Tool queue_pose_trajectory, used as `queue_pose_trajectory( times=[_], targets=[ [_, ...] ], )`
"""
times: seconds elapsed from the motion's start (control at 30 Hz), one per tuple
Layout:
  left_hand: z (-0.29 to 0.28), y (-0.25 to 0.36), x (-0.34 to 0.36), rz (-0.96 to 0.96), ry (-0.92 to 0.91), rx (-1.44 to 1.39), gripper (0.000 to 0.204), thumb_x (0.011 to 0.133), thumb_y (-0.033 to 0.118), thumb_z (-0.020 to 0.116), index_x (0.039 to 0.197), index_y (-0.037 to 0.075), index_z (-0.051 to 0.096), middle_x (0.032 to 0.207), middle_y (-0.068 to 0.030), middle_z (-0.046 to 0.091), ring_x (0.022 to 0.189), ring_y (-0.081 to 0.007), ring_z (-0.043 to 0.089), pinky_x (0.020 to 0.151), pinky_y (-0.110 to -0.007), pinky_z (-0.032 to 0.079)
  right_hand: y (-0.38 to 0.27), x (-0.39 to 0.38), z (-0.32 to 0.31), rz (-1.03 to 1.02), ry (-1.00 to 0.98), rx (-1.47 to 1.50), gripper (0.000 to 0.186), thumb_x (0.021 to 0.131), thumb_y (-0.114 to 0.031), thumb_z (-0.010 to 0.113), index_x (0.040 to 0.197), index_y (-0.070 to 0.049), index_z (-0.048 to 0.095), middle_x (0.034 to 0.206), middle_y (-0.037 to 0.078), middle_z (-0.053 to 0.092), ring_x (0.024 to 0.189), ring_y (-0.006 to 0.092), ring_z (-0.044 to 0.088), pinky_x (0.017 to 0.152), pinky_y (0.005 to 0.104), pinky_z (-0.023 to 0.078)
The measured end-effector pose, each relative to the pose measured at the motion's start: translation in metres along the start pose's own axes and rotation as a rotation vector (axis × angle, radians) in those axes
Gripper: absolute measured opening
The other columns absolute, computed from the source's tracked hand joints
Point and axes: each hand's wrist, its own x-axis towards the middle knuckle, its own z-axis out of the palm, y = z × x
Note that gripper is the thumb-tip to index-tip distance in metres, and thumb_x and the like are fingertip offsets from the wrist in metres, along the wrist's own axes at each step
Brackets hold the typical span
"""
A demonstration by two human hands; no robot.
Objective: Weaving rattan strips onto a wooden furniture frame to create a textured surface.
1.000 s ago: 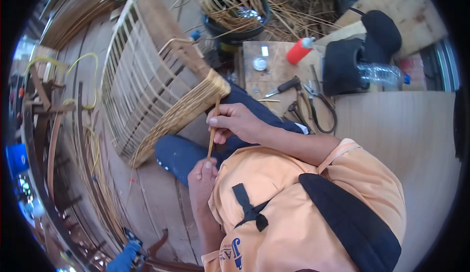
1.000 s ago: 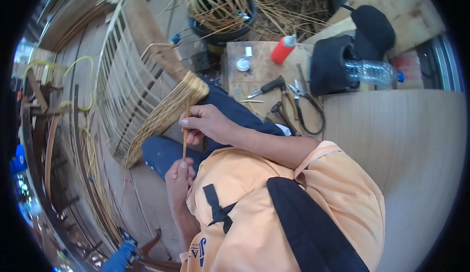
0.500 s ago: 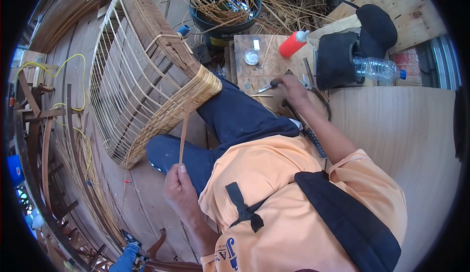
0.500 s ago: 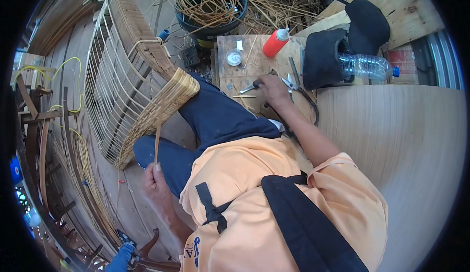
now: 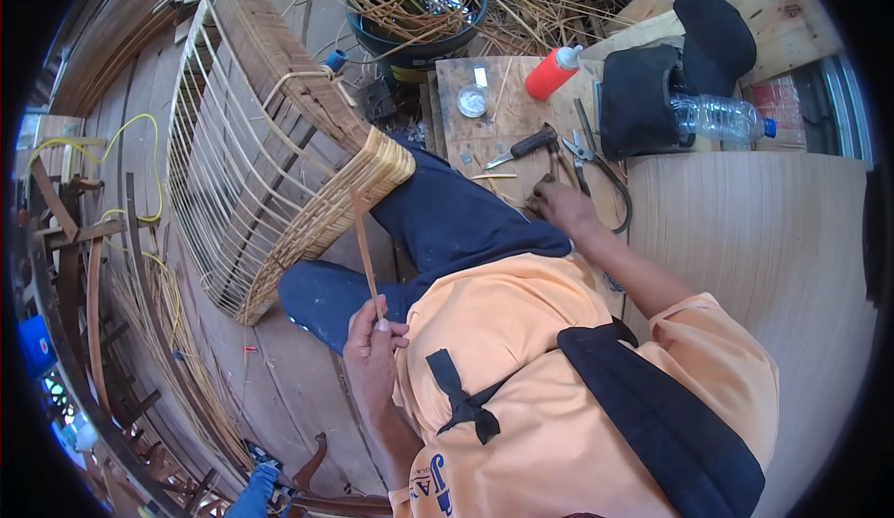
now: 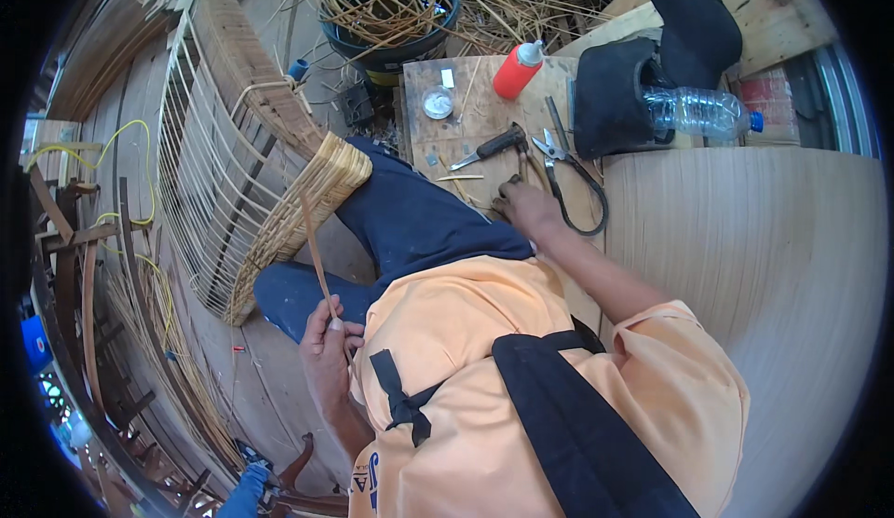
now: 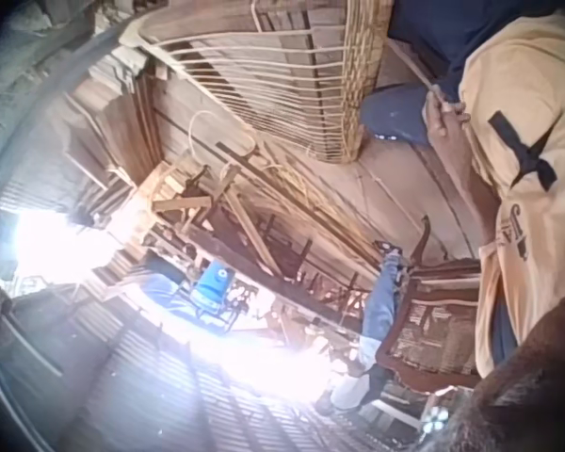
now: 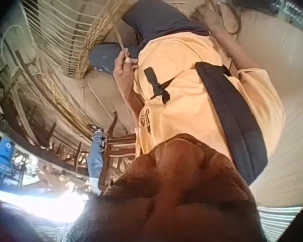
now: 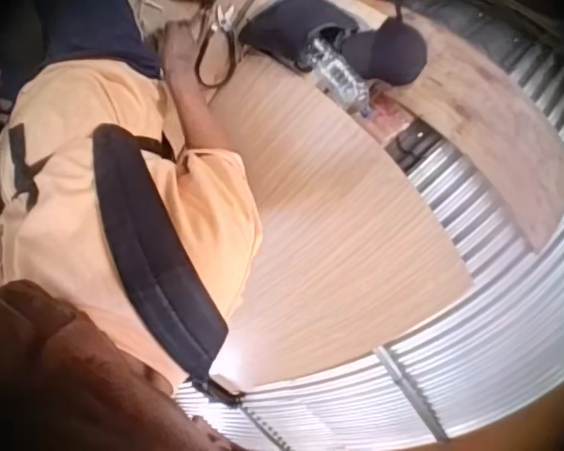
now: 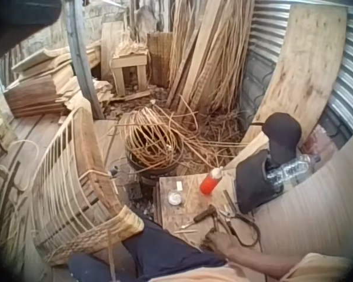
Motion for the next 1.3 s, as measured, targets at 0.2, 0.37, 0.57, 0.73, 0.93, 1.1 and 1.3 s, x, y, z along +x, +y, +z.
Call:
queue_pose_trajectory(
  times=[0.2, 0.37, 0.57, 0.73, 0.93, 1.1, 1.3],
  targets=[
    [0.017, 0.004, 0.007, -0.098, 0.008, -0.02, 0.029, 0.095, 0.008, 0.045, 0.121, 0.002, 0.054, 0.087, -0.0022, 0.054, 0.057, -0.0029, 0.049, 0.051, -0.016, 0.039, -0.022, -0.007, 0.008, 0.128, -0.109, 0.006, 0.042, 0.082, -0.018, 0.051, 0.122, -0.014, 0.043, 0.112, 0.017, 0.059, 0.101, 0.0349, 0.058, 0.08, 0.0446, 0.048],
    [0.012, -0.009, 0.022, -0.07, 0.009, -0.077, 0.023, 0.093, 0.008, 0.049, 0.113, 0.002, 0.057, 0.081, -0.0001, 0.054, 0.056, -0.0014, 0.042, 0.049, -0.016, 0.036, -0.012, -0.019, -0.01, 0.033, -0.044, 0.038, 0.044, 0.081, -0.018, 0.051, 0.124, -0.016, 0.045, 0.109, 0.018, 0.058, 0.097, 0.0363, 0.058, 0.08, 0.0445, 0.048],
    [-0.01, 0.004, 0.014, -0.04, 0.089, -0.143, 0.028, 0.092, 0.003, 0.045, 0.117, 0.001, 0.055, 0.092, -0.0037, 0.056, 0.061, -0.003, 0.047, 0.051, -0.016, 0.039, -0.052, -0.036, -0.126, -0.16, 0.583, 0.687, 0.013, 0.085, -0.012, 0.057, 0.096, -0.006, 0.056, 0.07, 0.006, 0.056, 0.055, 0.0162, 0.054, 0.05, 0.0292, 0.044],
    [-0.004, 0.023, 0.013, -0.077, 0.074, -0.104, 0.034, 0.094, 0.009, 0.046, 0.128, 0.006, 0.05, 0.101, -0.0075, 0.055, 0.067, -0.0071, 0.055, 0.051, -0.017, 0.043, -0.07, -0.038, -0.083, 0.084, 0.011, 0.98, 0.013, 0.085, -0.017, 0.059, 0.085, -0.005, 0.055, 0.065, 0.001, 0.056, 0.049, 0.0076, 0.05, 0.046, 0.0216, 0.04],
    [-0.004, 0.004, 0.01, 0.075, 0.039, -0.028, 0.029, 0.091, 0.011, 0.05, 0.118, 0.004, 0.058, 0.083, -0.0007, 0.057, 0.064, -0.0041, 0.047, 0.059, -0.018, 0.041, -0.069, -0.034, -0.039, -0.396, 0.0, 0.35, 0.048, 0.072, 0.005, 0.057, 0.119, -0.001, 0.048, 0.113, 0.019, 0.054, 0.105, 0.0298, 0.054, 0.092, 0.0357, 0.043],
    [-0.001, -0.008, 0.016, 0.278, 0.052, 0.145, 0.027, 0.088, 0.006, 0.049, 0.113, 0.0, 0.058, 0.087, -0.0032, 0.057, 0.078, -0.0121, 0.055, 0.076, -0.022, 0.045, -0.118, -0.026, -0.044, -0.602, -0.036, -0.047, 0.056, 0.072, -0.01, 0.063, 0.125, -0.005, 0.046, 0.127, 0.017, 0.048, 0.118, 0.0342, 0.045, 0.101, 0.0453, 0.034],
    [-0.002, 0.007, 0.012, 0.077, 0.006, -0.03, 0.028, 0.093, 0.011, 0.046, 0.118, 0.002, 0.055, 0.089, -0.0047, 0.055, 0.062, -0.0074, 0.054, 0.055, -0.02, 0.046, -0.139, -0.028, -0.039, -0.926, 0.025, -0.419, 0.051, 0.075, -0.016, 0.064, 0.123, -0.009, 0.05, 0.117, 0.009, 0.055, 0.112, 0.03, 0.047, 0.095, 0.0448, 0.036]
  ],
)
